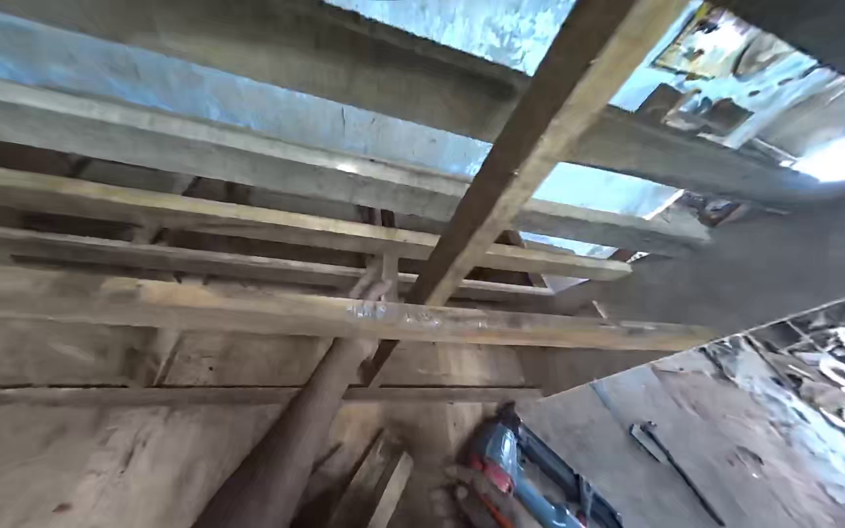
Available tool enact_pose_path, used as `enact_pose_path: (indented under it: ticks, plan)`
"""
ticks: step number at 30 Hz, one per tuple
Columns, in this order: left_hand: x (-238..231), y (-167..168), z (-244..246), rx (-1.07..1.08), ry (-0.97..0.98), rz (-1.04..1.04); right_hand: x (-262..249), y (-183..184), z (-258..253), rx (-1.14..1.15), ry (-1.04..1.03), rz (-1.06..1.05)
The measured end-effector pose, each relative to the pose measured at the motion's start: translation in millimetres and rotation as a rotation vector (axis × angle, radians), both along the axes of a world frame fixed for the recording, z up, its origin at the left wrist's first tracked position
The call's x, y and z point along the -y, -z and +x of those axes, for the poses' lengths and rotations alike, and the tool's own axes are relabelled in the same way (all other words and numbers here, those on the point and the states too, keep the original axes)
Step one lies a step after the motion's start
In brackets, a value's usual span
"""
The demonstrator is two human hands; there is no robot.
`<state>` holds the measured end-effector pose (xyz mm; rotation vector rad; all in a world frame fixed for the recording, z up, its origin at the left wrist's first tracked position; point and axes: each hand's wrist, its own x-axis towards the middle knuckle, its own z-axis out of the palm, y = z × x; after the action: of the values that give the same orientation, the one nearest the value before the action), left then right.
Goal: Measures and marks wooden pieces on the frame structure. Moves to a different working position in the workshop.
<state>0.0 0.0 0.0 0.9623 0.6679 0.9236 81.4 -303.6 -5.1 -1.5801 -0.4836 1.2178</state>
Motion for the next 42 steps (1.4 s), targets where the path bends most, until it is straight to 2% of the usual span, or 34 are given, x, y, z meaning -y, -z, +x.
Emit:
enact_pose_path:
  ticks: [3,5,7,12,14,17,20,22,27,29,32,34,36,39,40,42]
  plan:
    - [15,42,-47,-0.079,-0.121,-0.216,33,22,4,0.008,0.002,0.119]
    - [31,71,-91,-0.199,-0.098,-0.203,46,20,1,-0.010,0.094,0.098]
    - [50,107,-139,-0.477,-0.088,-0.060,56,20,-1,-0.027,0.156,0.058]
    - [83,203,-264,-1.331,0.107,0.386,73,51,-7,-0.049,0.071,0.002]
    - [95,230,-300,-1.491,0.120,0.452,70,52,-8,-0.049,0.034,0.007]
    - [105,237,-320,-1.566,0.042,0.513,62,53,-6,-0.046,-0.016,0.039]
    - [114,224,-303,-1.549,-0.093,0.527,56,54,1,-0.027,-0.034,0.071]
    - [126,217,-277,-1.452,-0.079,0.595,52,55,4,-0.012,-0.013,0.066]
    - [188,176,-156,-1.146,0.447,0.633,46,55,11,-0.003,-0.001,0.050]
    - [218,189,-115,-1.049,0.595,0.744,47,57,14,0.005,-0.034,0.050]
    - [235,200,-78,-1.114,0.748,0.811,44,52,15,0.014,-0.039,0.058]
    - [228,197,-69,-1.194,0.740,0.821,43,45,17,-0.006,-0.004,0.048]
    - [222,173,-61,-1.228,0.745,0.793,49,46,24,-0.013,0.051,0.055]
    - [215,177,-61,-1.149,0.638,0.765,56,48,35,-0.022,0.140,0.055]
    - [213,166,-60,-1.122,0.610,0.714,54,39,34,-0.013,0.176,0.028]
    - [206,117,-53,-1.082,0.617,0.528,47,20,30,0.003,0.223,-0.022]
